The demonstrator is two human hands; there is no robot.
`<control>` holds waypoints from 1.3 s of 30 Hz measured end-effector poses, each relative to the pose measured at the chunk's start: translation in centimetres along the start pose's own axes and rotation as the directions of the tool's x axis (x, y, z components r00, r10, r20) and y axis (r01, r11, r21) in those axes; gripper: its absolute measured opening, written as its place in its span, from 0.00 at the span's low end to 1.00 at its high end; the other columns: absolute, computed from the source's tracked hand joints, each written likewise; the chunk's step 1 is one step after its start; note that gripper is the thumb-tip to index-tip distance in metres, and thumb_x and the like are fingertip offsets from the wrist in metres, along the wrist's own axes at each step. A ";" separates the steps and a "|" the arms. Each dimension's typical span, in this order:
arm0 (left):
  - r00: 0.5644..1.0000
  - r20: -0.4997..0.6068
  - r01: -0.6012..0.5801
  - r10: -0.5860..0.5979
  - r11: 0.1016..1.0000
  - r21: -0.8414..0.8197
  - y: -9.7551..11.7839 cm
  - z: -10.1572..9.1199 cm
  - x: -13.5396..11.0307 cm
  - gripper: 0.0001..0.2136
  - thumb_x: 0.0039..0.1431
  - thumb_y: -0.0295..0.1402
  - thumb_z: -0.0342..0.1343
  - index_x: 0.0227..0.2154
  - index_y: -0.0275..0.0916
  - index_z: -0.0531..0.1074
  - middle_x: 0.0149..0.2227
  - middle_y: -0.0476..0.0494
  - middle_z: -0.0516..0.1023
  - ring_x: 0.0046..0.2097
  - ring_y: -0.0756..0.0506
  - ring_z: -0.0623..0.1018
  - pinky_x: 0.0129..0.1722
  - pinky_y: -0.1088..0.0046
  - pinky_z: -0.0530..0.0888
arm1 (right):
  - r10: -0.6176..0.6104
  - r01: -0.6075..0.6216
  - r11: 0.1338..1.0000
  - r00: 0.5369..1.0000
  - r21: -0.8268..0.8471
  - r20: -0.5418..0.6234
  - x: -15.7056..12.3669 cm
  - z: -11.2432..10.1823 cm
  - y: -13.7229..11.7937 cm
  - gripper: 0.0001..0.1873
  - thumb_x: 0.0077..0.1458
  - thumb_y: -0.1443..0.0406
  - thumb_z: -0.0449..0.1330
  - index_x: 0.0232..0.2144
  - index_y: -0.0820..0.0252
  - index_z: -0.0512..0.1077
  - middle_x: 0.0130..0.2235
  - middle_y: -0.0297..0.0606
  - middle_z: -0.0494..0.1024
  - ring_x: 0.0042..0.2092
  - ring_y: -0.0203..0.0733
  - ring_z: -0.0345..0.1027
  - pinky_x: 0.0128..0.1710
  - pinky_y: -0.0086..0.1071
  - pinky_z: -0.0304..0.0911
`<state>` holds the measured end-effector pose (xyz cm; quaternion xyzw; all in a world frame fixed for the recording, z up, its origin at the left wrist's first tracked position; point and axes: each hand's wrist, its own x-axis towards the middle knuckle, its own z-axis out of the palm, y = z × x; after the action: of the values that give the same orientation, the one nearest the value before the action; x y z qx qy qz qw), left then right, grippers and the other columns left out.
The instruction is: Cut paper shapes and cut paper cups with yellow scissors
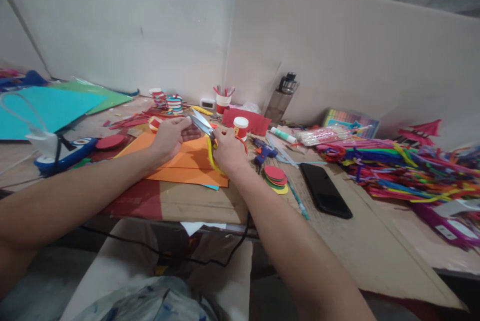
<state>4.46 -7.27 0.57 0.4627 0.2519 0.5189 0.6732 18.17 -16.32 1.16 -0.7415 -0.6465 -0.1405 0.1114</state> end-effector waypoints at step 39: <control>0.998 -0.060 -0.005 0.003 1.000 -0.027 -0.6 0.0 0.6 0.08 0.52 0.33 0.59 0.25 0.33 0.71 0.25 0.45 0.75 0.27 0.51 0.74 0.31 0.75 0.70 | 0.043 -0.044 0.999 0.995 0.012 0.095 -0.3 0.2 -0.5 0.21 0.60 0.61 0.47 0.56 0.53 0.62 0.46 0.48 0.69 0.42 0.52 0.70 0.36 0.38 0.64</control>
<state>4.93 -6.76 0.15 0.4384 0.2640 0.5371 0.6706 17.62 -16.45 0.87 -0.7605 -0.6357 -0.0980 0.0891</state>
